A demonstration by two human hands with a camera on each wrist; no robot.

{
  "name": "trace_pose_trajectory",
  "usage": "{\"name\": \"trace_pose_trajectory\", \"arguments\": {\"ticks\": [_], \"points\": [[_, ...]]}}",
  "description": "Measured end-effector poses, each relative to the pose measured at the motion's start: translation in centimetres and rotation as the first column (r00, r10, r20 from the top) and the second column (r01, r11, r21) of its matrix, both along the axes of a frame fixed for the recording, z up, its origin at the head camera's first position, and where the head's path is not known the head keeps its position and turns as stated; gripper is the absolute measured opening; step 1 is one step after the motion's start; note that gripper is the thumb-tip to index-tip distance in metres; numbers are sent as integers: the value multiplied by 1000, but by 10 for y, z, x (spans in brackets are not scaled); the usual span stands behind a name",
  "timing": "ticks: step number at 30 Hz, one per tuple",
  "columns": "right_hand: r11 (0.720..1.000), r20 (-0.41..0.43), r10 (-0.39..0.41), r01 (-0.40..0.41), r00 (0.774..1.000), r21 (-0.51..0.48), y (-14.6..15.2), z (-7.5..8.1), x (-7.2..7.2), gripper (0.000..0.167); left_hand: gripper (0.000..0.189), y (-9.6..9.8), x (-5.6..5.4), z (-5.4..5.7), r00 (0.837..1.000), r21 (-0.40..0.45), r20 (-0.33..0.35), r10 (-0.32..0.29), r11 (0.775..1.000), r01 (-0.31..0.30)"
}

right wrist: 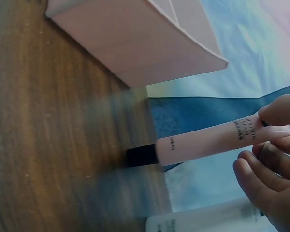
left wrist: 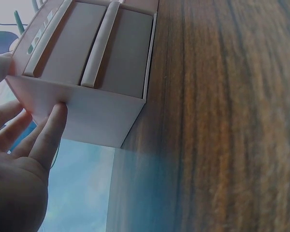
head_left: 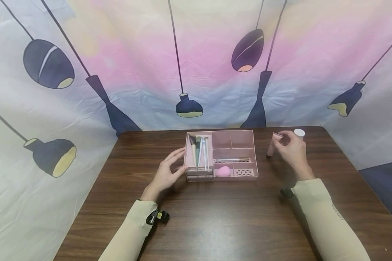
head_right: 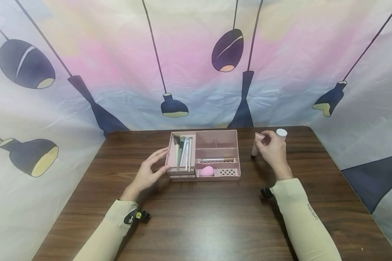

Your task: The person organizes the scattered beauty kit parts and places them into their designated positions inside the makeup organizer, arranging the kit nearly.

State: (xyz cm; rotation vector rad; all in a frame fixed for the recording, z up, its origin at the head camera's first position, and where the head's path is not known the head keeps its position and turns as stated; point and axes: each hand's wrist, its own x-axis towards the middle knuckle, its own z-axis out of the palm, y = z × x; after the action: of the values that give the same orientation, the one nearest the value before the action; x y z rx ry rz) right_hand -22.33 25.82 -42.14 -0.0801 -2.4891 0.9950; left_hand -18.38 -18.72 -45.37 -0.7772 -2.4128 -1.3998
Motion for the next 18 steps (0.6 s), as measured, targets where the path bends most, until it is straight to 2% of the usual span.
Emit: {"name": "trace_pose_trajectory", "arguments": {"ticks": [5, 8, 10, 13, 18], "points": [[1000, 95, -4, 3, 995, 7, 2, -5, 1, 41, 55, 1, 0, 0, 1000, -3, -24, 7, 1000, -8], [1000, 120, -2, 1, 993, 6, 2, -7, 1, 41, 53, 6, 7, 12, 1000, -10, -27, 5, 1000, -6], [1000, 117, -1, 0, 993, 9, 2, -7, 1, 40, 51, 9, 13, 23, 1000, -14, -21, 2, 1000, -3], [1000, 106, -1, -1, 994, 12, 2, -8, 1, 39, 50, 11, 19, 33, 1000, -14, -12, -6, 1000, 6], [1000, 87, 6, -7, 996, 13, 1, -8, -1, 38, 50, 11, 20, 34, 1000, -1, -20, -16, 1000, 16]]}}
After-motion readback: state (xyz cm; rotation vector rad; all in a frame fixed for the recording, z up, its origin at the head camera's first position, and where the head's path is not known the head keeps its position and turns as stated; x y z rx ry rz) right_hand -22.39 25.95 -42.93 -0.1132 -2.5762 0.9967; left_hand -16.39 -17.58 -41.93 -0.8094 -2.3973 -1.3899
